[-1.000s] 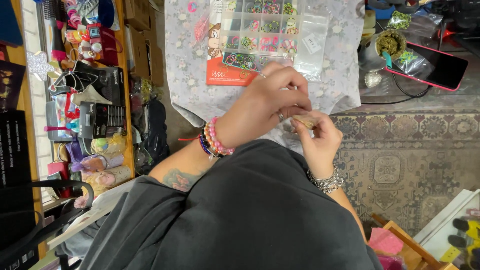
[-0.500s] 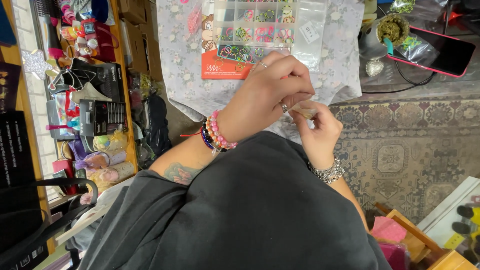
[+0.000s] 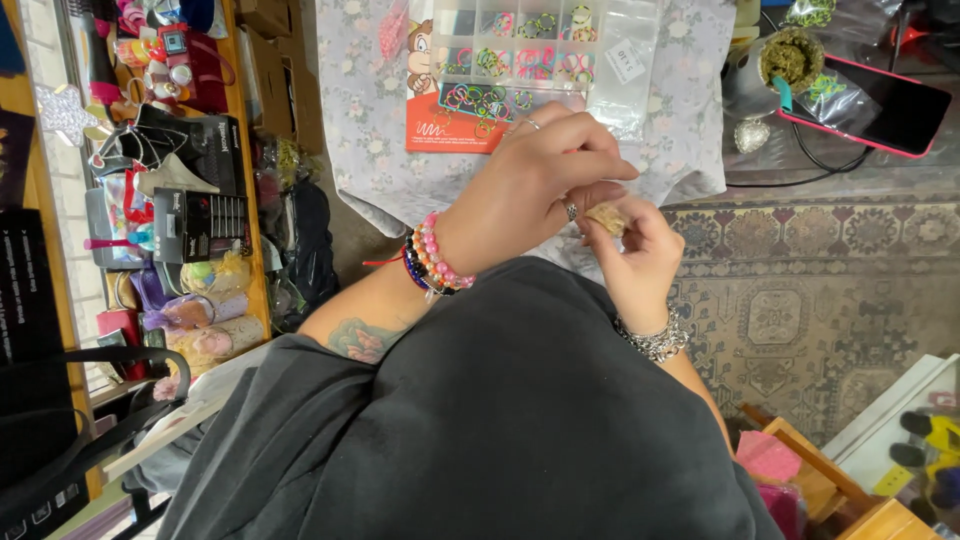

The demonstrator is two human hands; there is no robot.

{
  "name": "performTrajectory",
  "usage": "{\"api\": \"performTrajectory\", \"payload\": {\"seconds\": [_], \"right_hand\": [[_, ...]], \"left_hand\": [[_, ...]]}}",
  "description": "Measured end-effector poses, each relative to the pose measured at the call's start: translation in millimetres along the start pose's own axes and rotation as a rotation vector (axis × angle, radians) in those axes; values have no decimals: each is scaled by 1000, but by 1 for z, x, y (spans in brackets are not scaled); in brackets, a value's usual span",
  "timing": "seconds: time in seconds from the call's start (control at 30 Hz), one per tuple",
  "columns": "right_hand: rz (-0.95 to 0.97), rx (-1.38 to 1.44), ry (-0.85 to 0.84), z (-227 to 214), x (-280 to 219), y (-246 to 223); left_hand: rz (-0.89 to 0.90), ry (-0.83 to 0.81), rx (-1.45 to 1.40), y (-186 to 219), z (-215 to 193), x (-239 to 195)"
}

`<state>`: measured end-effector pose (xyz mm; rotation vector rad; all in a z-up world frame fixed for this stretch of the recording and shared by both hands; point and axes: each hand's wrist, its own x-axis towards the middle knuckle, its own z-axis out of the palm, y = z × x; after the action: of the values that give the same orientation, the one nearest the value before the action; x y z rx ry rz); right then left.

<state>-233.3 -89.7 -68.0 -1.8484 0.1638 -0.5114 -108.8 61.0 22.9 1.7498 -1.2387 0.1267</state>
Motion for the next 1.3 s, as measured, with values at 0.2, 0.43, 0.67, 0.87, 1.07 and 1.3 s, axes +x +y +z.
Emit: {"api": "performTrajectory", "payload": {"seconds": [0.2,0.43,0.67,0.87,1.07,1.3], "right_hand": [[279,243,-50,-3,0,1],[353,558,-372,-6,9,-16],[346,459,-216,-3,4,-6],[299,510,-168,-1,4,-1],[267,545,-101,7,3,11],[270,530,-56,10,3,9]], "left_hand": [[-83,-110,-58,-10,3,-7],[-278,25,-121,-25,0,-9],[-300,43,-164,-30,6,-15],[-354,44,-338,-30,14,-23],[-467,94,-564,-42,18,-26],[-513,165,-531,-46,26,-30]]}}
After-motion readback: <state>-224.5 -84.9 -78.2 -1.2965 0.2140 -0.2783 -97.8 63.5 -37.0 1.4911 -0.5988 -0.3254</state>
